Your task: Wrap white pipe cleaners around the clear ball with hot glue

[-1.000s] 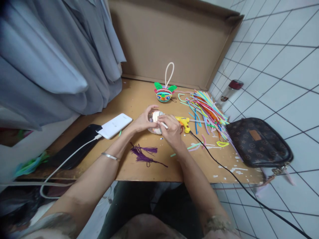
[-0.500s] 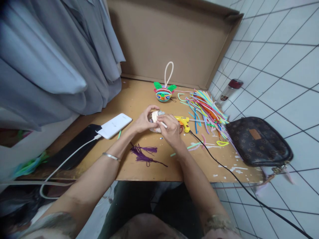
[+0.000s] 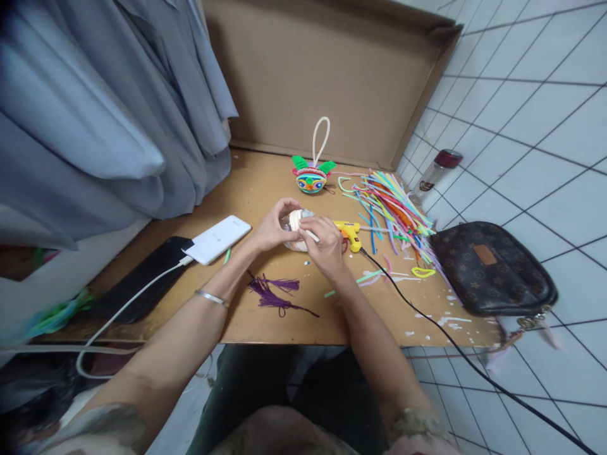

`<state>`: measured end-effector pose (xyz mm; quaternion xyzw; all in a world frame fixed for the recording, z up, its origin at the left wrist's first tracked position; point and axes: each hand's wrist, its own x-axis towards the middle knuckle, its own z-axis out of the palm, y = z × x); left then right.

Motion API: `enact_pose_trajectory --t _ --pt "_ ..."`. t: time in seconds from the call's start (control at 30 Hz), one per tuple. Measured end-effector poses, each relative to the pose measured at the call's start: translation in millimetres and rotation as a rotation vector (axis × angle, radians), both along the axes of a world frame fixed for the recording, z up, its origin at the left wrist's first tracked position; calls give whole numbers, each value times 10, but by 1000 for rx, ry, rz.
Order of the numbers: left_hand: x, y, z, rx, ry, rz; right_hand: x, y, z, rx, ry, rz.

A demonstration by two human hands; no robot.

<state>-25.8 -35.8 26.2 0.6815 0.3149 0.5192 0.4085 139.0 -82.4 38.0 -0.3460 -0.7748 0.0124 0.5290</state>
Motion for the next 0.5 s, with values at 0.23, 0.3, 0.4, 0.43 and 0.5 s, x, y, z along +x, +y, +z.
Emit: enact_pose_trajectory --t 0.23,0.3,0.4,0.43,0.5 --pt "-9 26 -30 19 -3 -38 22 31 -6 16 13 4" --pt "-3 23 -46 19 0 -32 26 37 -8 9 20 -2" --pt "8 14 -65 6 20 -41 30 43 -13 -7 23 -19" --pt "11 12 -69 2 28 -46 31 44 -15 -7 23 -22" --pt "14 8 -74 2 40 -53 34 46 -19 -2 25 -18"
